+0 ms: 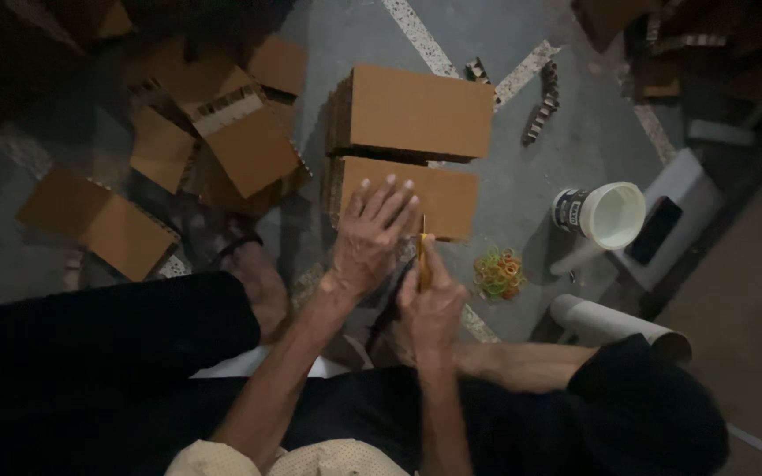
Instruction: The person sits on the floor and uses a yellow utility knife to cut a stack of corrugated cardboard sheets into smaller pieces. They repeatedly slice along the edges, separate the cut sections, and set them aside on the floor.
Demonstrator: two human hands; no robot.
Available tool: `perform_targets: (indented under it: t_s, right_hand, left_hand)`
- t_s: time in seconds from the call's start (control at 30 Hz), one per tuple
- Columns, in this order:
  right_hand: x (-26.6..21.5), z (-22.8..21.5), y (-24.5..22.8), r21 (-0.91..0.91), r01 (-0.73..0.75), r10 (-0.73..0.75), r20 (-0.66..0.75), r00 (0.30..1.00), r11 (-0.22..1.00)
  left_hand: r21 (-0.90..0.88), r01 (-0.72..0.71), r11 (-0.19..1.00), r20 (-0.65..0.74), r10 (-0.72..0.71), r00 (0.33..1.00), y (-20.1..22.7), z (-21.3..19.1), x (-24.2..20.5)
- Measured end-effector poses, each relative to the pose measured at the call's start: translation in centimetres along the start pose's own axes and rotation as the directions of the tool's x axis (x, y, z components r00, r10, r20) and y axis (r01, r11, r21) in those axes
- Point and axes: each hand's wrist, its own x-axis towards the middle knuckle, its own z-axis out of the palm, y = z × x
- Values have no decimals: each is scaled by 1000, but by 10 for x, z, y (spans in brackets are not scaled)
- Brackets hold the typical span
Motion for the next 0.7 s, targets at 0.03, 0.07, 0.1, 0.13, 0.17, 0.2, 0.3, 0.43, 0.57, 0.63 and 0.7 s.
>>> perform_targets:
  t_s: [0.03, 0.07, 0.1, 0.13, 0.17, 0.2, 0.3, 0.43, 0.57, 0.63, 0.7]
  right_hand:
    - [-7, 6, 1, 70, 80, -75, -69, 995, 994]
    - [-10, 13, 3, 131, 172, -153, -145, 977, 976]
    - [-10, 19, 6, 184, 267, -224, -225, 948, 946]
    - [-8, 24, 10, 176, 296, -248, -254, 935, 939]
    - [-5, 31, 14, 166, 325, -271, -282, 920, 931]
    - [-10, 35, 20, 159, 343, -286, -301, 910, 926]
    - [-17, 45, 36, 131, 160, -134, -188, 973, 978]
    - [-25, 44, 44, 226, 207, -161, -208, 965, 952]
    - [-50, 30, 52, 242, 314, -238, -297, 925, 918]
    - [-50, 19, 53, 233, 153, -83, -284, 955, 960]
    - [-47, 4, 58, 249, -220, 269, -185, 945, 943]
  left_hand:
    - [-1, -11, 1000, -4, 11, 1000, 1, -3, 0]
    - [1, -21, 1000, -16, 21, 1000, 0, -5, 2]
    - [2, -31, 1000, -28, 31, 999, 0, -6, 5]
    - [-16, -27, 1000, -26, 26, 999, -1, -8, 7]
    - [-34, -22, 999, -24, 22, 999, -2, -8, 9]
    - [-56, -12, 998, -10, 12, 1000, -1, -10, 4]
    - [-87, 3, 996, 36, 0, 999, 1, -12, -1]
    - [-88, 47, 995, 124, -36, 992, -2, -13, 8]
    - [86, 40, 996, 177, -55, 983, -4, -9, 17]
    - [104, 20, 994, 193, -39, 980, -9, -11, 26]
    - [85, -13, 996, 251, -9, 968, -8, -14, 29]
